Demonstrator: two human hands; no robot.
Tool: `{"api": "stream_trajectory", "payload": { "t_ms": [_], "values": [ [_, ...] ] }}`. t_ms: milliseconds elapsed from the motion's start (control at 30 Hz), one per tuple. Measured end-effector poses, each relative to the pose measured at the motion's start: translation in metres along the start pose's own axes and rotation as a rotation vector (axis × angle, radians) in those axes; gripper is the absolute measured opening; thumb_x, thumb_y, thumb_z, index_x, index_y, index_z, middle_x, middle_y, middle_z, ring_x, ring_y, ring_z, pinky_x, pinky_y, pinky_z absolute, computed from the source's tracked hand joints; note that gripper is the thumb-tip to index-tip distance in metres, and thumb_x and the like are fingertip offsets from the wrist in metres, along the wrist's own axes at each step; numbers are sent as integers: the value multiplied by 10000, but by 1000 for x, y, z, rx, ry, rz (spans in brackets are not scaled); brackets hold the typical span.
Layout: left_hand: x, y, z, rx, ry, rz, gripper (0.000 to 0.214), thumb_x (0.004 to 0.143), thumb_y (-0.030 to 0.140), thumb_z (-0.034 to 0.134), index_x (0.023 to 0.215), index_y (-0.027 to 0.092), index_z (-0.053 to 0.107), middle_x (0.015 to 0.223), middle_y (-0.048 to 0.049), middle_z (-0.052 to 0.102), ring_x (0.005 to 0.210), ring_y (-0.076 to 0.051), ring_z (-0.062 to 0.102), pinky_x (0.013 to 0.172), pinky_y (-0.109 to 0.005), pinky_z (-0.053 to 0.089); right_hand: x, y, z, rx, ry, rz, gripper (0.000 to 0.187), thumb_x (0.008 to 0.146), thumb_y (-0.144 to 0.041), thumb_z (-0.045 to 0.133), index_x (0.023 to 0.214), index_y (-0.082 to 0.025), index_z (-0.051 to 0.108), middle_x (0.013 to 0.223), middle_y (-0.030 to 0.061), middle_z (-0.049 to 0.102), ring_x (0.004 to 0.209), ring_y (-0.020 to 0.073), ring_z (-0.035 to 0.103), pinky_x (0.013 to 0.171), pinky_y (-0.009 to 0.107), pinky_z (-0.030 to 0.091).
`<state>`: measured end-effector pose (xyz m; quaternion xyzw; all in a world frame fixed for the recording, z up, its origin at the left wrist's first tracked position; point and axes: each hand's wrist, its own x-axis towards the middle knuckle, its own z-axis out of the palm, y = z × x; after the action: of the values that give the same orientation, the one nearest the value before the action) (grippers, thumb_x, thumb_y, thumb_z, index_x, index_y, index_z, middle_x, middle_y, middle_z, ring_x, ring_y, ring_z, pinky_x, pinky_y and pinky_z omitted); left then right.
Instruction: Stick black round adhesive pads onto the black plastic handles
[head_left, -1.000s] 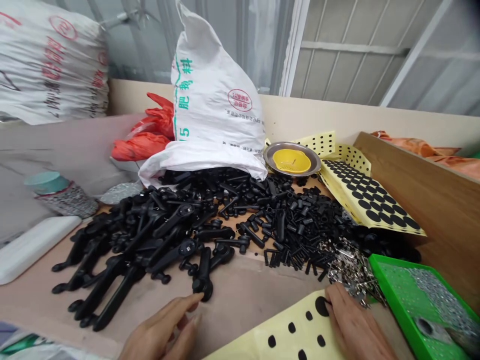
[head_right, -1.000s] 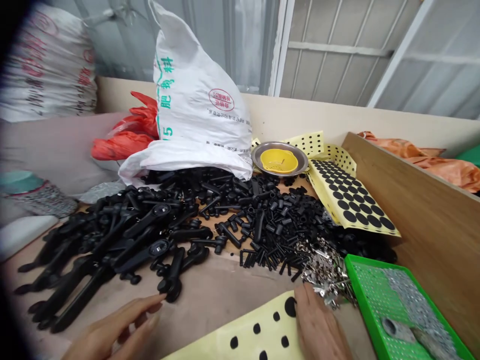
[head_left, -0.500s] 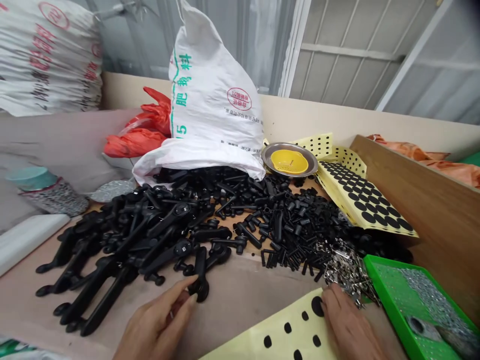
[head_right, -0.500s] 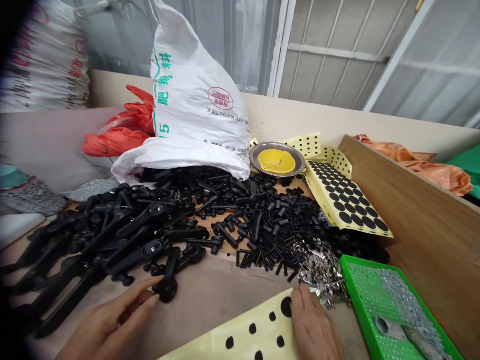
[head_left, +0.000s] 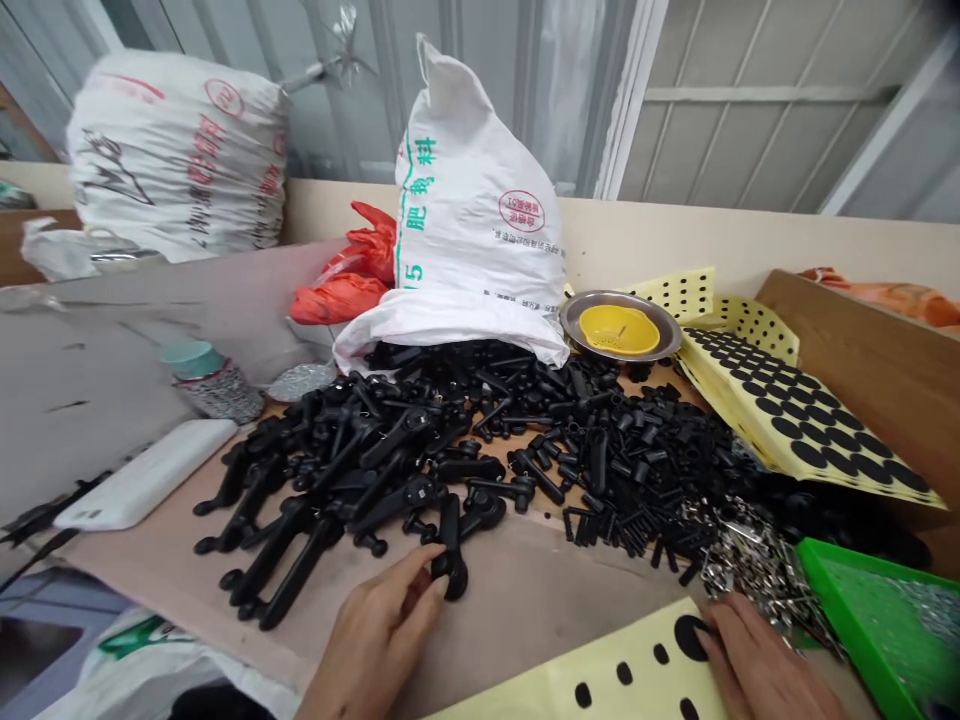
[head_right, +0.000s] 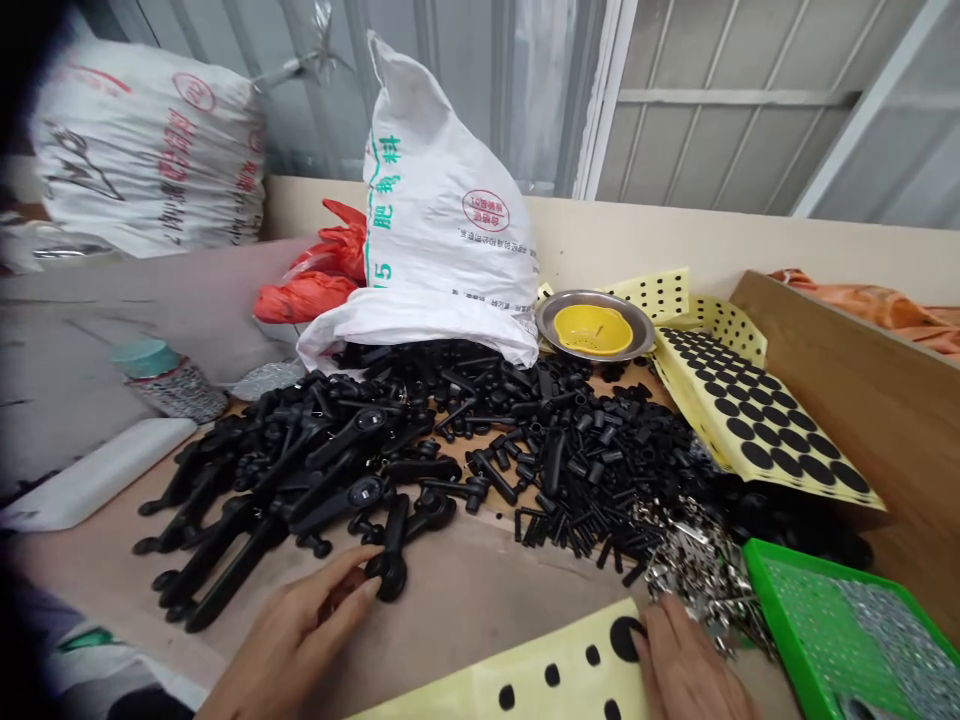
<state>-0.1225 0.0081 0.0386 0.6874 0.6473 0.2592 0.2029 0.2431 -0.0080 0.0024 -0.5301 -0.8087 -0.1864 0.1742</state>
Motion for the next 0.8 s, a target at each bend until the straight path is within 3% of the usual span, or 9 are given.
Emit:
{"api": "stream_trajectory", "payload": {
  "t_ms": [167, 300, 500, 633, 800],
  "values": [
    [1, -14, 5, 38, 17, 40, 348, 840, 465, 466, 1036, 226, 627, 805, 3, 725, 722, -183, 683, 621, -220, 527, 7, -4, -7, 92, -182, 85, 207, 865, -157, 341, 736, -235, 482, 682, 63, 611, 564, 198, 662, 483, 284, 539],
    [4, -20, 6, 79, 20, 126, 355, 833, 472, 474, 1024, 223, 639, 865, -8, 739, 761, -198, 701, 607, -217, 549, 12, -5, -11, 78, -233, 103, 212, 880, -155, 333, 725, -249, 441, 686, 29, 579, 559, 160, 642, 490, 242, 524],
    [4, -22, 6, 118, 27, 177, 333, 845, 441, 494, 1063, 227, 627, 856, 2, 735, 742, -177, 699, 613, -192, 549, 8, -5, -5, 0, -203, 78, 177, 848, -124, 360, 733, -243, 422, 711, 50, 579, 544, 188, 627, 461, 278, 504],
    [4, -25, 8, 164, 146, 295, 334, 823, 466, 512, 1013, 229, 651, 935, -45, 700, 810, -202, 675, 693, -243, 546, 3, -9, 0, -76, -150, 25, 220, 749, -24, 373, 771, -233, 438, 738, 83, 608, 617, 241, 637, 428, 291, 473],
    [5, -21, 13, 149, 270, 385, 309, 832, 462, 493, 940, 229, 664, 992, -78, 630, 920, -237, 602, 773, -319, 511, 4, -22, -4, -57, -103, -112, 330, 624, 51, 365, 764, -240, 433, 670, 37, 614, 568, 202, 609, 430, 253, 445]
  ]
}}
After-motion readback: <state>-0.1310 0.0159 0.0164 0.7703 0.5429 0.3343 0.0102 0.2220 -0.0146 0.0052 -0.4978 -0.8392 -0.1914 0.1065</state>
